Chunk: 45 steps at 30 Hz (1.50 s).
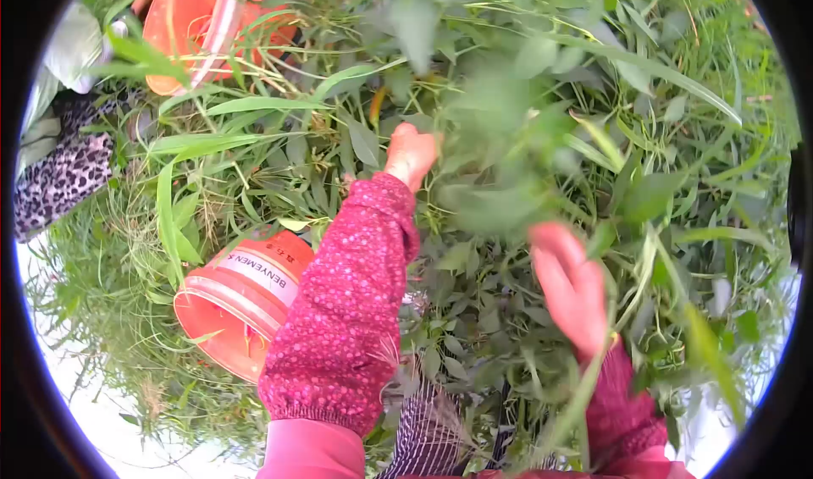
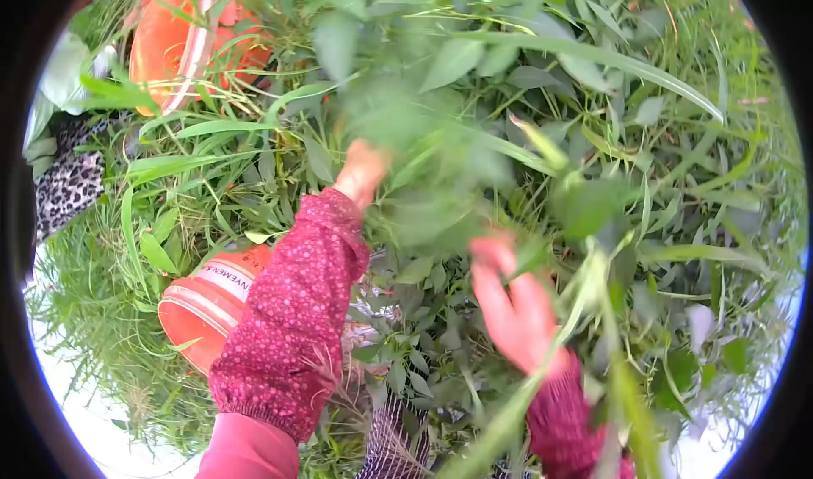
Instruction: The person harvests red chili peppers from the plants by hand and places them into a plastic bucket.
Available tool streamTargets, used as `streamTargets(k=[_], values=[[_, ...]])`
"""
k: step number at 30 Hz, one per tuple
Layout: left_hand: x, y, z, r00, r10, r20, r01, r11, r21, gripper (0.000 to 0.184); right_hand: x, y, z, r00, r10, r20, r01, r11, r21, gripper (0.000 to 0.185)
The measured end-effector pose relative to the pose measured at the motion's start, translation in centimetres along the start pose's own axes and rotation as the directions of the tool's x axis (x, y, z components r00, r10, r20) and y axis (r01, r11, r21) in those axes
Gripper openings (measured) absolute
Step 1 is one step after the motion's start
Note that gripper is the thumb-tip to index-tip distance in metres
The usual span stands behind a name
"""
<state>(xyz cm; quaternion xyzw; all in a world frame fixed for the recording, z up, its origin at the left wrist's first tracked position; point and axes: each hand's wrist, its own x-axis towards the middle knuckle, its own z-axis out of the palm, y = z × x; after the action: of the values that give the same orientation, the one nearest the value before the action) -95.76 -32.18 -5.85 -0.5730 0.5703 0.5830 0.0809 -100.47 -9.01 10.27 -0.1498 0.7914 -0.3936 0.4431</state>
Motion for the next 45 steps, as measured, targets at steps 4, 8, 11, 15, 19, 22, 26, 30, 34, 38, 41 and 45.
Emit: streamTargets(k=[4, 8, 11, 15, 19, 22, 26, 30, 34, 38, 41, 45], values=[[0.4, -0.2, -1.6, 0.986, 0.028, 0.167, -0.007, 0.992, -0.126, 0.028, 12.6, 2.1, 6.9, 0.996, -0.083, 0.012, 0.076, 0.951, 0.301, 0.067], [1.5, -1.4, -3.6, 0.954, 0.070, 0.293, -0.039, 0.993, -0.110, 0.037, 18.3, 5.0, 12.0, 0.980, 0.131, 0.147, -0.160, 0.965, 0.208, 0.084], [2.8, -3.6, -4.9, 0.959, 0.213, 0.189, -0.234, 0.967, 0.098, 0.039, 19.3, 6.2, 13.4, 0.948, 0.148, 0.282, -0.277, 0.823, 0.497, 0.053], [5.1, -2.5, -6.7, 0.854, 0.521, -0.002, -0.444, 0.730, 0.520, 0.025, 19.9, 5.2, 12.8, 0.972, 0.197, 0.126, -0.234, 0.835, 0.497, 0.035], [7.3, -1.3, -6.4, 0.615, 0.788, 0.004, -0.588, 0.455, 0.669, 0.042, 20.2, 6.8, 11.8, 0.979, 0.187, 0.079, -0.198, 0.790, 0.580, 0.024], [8.2, -2.2, -7.1, 0.828, 0.445, 0.340, -0.439, 0.138, 0.888, 0.029, 20.4, 7.5, 11.4, 0.983, 0.173, 0.064, -0.173, 0.738, 0.653, 0.024], [7.7, -5.0, -10.0, 0.777, 0.475, 0.413, -0.444, -0.051, 0.895, 0.012, 19.9, 6.1, 10.2, 0.966, 0.257, -0.006, -0.175, 0.672, 0.720, 0.028], [7.2, -4.7, -10.9, 0.747, 0.437, 0.501, -0.462, -0.200, 0.864, 0.027, 20.7, 7.5, 9.3, 0.978, 0.194, 0.074, -0.181, 0.622, 0.762, 0.026], [4.9, -4.7, -12.8, 0.631, 0.576, 0.520, -0.415, -0.316, 0.853, 0.054, 20.8, 7.6, 10.5, 0.973, 0.106, 0.206, -0.228, 0.592, 0.773, 0.026], [0.8, 1.2, -12.2, 0.740, 0.543, 0.396, -0.553, 0.157, 0.818, 0.059, 20.1, 7.1, 11.0, 0.977, 0.162, 0.141, -0.212, 0.626, 0.751, 0.026], [-0.3, 5.9, -11.5, 0.841, 0.422, 0.340, -0.534, 0.539, 0.652, 0.038, 20.0, 7.1, 10.7, 0.973, 0.097, 0.209, -0.223, 0.625, 0.748, 0.024], [2.8, 5.8, -10.0, 0.422, 0.904, 0.063, -0.382, 0.114, 0.917, 0.032, 20.1, 7.2, 11.3, 0.972, 0.116, 0.204, -0.233, 0.586, 0.776, 0.022]])
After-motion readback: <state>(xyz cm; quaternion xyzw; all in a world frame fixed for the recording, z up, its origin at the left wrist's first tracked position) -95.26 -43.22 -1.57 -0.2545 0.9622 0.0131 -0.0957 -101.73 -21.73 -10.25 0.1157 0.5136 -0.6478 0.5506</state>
